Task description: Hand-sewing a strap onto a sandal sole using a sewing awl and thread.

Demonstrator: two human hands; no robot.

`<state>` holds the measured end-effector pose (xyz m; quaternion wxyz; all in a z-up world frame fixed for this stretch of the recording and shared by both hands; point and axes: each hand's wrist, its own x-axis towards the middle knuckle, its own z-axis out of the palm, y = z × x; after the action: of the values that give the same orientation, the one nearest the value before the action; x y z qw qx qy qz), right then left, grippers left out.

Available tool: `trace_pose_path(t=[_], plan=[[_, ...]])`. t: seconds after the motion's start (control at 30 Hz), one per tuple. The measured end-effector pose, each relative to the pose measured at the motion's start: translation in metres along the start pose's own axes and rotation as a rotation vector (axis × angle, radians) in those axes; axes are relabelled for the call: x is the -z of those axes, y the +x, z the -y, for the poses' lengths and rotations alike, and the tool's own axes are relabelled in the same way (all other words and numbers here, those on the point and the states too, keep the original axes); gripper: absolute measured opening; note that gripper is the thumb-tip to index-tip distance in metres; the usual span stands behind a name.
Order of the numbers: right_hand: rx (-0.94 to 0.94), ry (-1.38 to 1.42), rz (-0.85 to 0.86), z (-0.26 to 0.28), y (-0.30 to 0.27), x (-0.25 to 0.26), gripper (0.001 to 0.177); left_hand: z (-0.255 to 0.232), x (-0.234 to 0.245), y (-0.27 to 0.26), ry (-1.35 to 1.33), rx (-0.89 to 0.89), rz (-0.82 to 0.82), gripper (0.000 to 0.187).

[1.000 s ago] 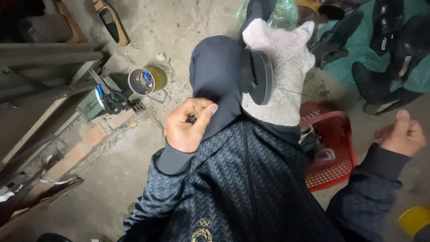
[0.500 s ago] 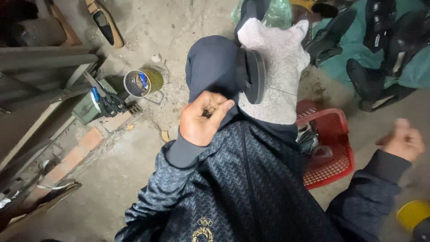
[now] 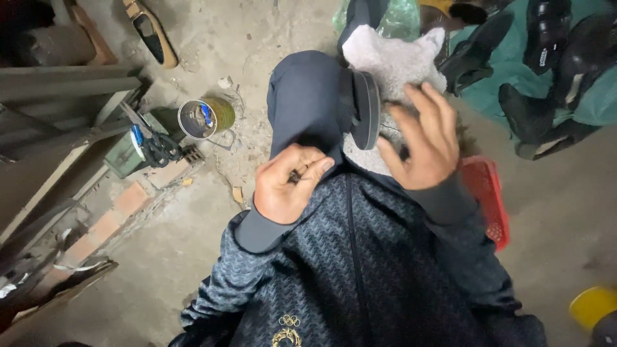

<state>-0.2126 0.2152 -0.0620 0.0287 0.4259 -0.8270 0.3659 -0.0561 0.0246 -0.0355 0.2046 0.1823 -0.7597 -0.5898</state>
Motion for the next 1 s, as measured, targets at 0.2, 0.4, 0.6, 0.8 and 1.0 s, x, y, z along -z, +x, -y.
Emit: trace_pose_path(t=[0.2, 0.4, 0.6, 0.8, 1.0], plan=[[-0.199, 0.353, 0.043, 0.011, -0.008, 0.009, 0.023, 0.008, 0.002, -0.001, -0.084, -0.004, 0.064, 0.004], [-0.355, 1.392, -0.227, 0.018, -0.03, 0.011, 0.051, 0.003, 0.002, 0.006, -0.091, -0.027, 0.104, 0.004], [-0.164, -0.105, 0.015, 0.032, 0.012, 0.009, 0.039, -0.004, 0.006, 0.001, 0.061, 0.001, 0.306, 0.01], [-0.337, 0.034, 0.083, -0.024, -0.026, 0.006, 0.036, 0.003, 0.001, 0.001, -0.036, -0.057, 0.132, 0.006], [-0.343, 0.114, -0.037, -0.024, -0.029, -0.001, 0.043, 0.016, 0.003, 0.009, 0.152, -0.019, 0.087, 0.005]])
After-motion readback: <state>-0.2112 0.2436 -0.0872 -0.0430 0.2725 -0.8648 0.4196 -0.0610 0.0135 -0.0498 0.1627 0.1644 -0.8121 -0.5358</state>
